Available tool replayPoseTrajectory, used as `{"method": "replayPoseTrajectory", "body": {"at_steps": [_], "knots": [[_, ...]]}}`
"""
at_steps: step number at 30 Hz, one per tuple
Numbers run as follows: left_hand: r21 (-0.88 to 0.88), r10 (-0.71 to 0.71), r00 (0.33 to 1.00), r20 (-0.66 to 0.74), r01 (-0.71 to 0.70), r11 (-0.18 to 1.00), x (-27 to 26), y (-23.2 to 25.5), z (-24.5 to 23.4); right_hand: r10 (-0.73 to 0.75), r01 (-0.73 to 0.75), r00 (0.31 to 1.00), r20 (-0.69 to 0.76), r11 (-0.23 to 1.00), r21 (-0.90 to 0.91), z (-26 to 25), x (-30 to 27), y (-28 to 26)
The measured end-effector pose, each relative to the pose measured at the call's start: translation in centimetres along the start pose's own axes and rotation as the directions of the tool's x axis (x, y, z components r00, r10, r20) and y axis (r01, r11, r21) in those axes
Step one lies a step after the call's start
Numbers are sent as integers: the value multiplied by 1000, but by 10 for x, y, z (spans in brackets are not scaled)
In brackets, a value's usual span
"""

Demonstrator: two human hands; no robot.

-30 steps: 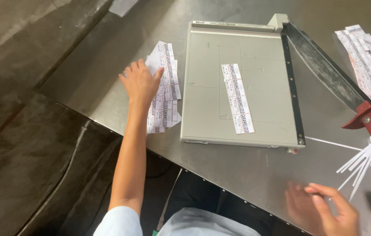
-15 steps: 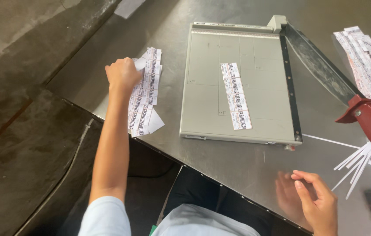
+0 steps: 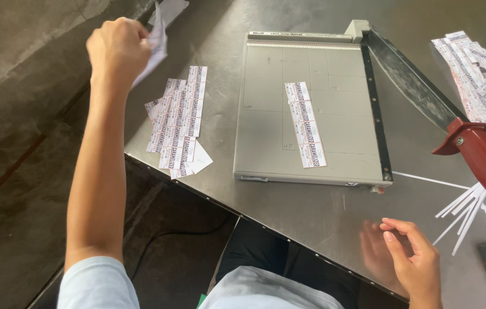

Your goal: The person uses a paper trimmer to cut sheets of printed labels into smaller strips. They align the paper, press down the lever to cut, and then move the cut pieces aside. The process is repeated multiple times with different sheets.

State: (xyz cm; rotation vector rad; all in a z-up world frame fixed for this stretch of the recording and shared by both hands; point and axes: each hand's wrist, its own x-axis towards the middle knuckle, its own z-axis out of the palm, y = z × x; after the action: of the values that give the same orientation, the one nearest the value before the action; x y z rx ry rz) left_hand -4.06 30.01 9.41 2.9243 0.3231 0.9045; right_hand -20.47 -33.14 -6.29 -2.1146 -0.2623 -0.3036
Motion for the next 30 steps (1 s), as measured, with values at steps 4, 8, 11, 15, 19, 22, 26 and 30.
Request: {"method": "replayPoseTrajectory", "body": {"at_steps": [4, 8, 11, 15, 19, 22, 26, 30], "knots": [[-687, 99, 983, 157, 37, 725, -17, 76, 8, -22, 22, 1000, -6, 999, -45, 1, 2, -4], [-897, 203, 876, 437, 410, 162, -48, 164, 49, -1, 1, 1000, -4, 1000, 9, 0, 1, -7], [-779, 240, 759, 605, 627, -21, -69, 219, 86, 23, -23, 1000, -4, 1000, 19, -1, 1, -8], [-744, 207, 733, 648, 667, -31, -93, 242, 97, 36, -36, 999, -5, 999, 30, -2, 3, -9], [-728, 240, 687, 685, 654, 204, -110, 238, 56, -4, 4, 1000, -7, 1000, -15, -2, 3, -11], [-738, 229, 721, 654, 541, 403, -115, 216, 22, -31, 31, 1000, -5, 999, -37, -2, 3, -11], [-685, 56, 902, 428, 283, 672, -109, 149, 24, -37, 37, 999, -4, 998, -42, 0, 1, -9], [30, -152, 988, 29, 151, 988, -88, 65, 51, -59, 59, 998, -7, 997, -48, 1, 3, -5]]}}
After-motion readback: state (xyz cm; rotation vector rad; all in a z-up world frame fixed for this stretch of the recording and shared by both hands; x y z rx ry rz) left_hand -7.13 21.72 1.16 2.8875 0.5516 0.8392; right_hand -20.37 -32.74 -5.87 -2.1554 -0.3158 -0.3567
